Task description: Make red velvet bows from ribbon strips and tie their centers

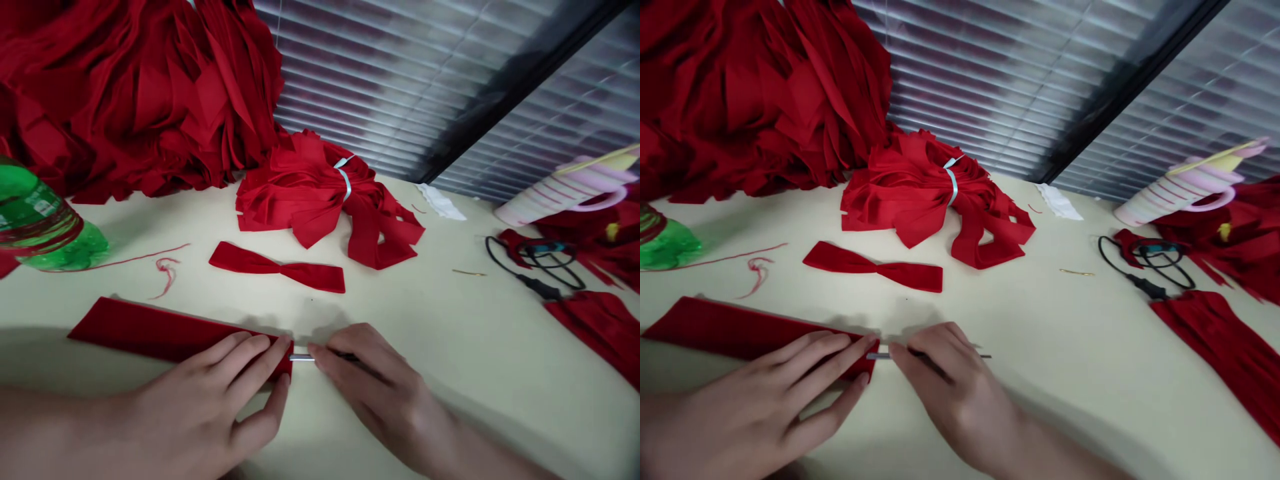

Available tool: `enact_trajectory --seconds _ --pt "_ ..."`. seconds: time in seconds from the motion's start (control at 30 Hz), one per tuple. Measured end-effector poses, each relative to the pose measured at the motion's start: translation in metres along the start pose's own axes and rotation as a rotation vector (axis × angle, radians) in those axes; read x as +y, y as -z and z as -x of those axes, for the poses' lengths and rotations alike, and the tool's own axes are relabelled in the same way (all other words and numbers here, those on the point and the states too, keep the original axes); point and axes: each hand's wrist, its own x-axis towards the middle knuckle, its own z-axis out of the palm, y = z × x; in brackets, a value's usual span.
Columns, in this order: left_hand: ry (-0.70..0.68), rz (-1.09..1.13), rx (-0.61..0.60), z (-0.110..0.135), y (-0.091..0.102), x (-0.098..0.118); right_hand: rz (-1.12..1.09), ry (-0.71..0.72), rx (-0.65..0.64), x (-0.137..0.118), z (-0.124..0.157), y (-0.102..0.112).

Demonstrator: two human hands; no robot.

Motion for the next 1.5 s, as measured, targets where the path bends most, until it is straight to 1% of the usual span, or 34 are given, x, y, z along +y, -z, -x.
enact_trajectory --seconds 0.1,0.3,0.53,0.67,0.8,1.0,1.1,1.2,1.33,1.43,1.5 --pt "-0.007 -0.01 0.003 -0.003 0.001 -0.001 0.003 0.064 0.013 0.0 0.0 -0.004" --pt "-0.018 -0.026 0.015 -0.002 -0.003 -0.001 -0.018 0.135 -0.13 -0.001 0.002 -0.006" --pt "0.003 -0.03 0.012 0.0 -0.002 0.001 0.027 0.212 -0.203 -0.004 -0.003 0.002" --pt "0.009 -0.025 0.01 0.0 -0.002 0.0 0.073 0.233 -0.208 -0.004 -0.002 0.005" --pt "0.001 -0.005 -0.009 0.001 -0.002 0.0 0.066 0.249 -0.228 -0.005 -0.001 0.004" --pt "0.029 0.087 -0.114 0.001 0.004 0.002 0.049 0.273 -0.21 -0.006 -0.002 0.004" --pt "0.02 0.142 -0.142 0.004 0.004 0.001 0.062 0.295 -0.213 -0.006 -0.002 0.006" --pt "0.028 0.171 -0.114 0.01 -0.003 0.001 0.051 0.285 -0.204 -0.005 -0.002 0.006" --pt "0.083 0.131 -0.064 0.017 -0.014 0.005 0.028 0.278 -0.204 -0.003 0.0 0.005" --pt "0.106 0.087 -0.036 0.017 -0.016 0.008 0.035 0.299 -0.217 -0.002 0.0 0.005" --pt "0.09 0.054 -0.033 0.016 -0.014 0.009 0.026 0.305 -0.21 -0.002 -0.001 0.006"
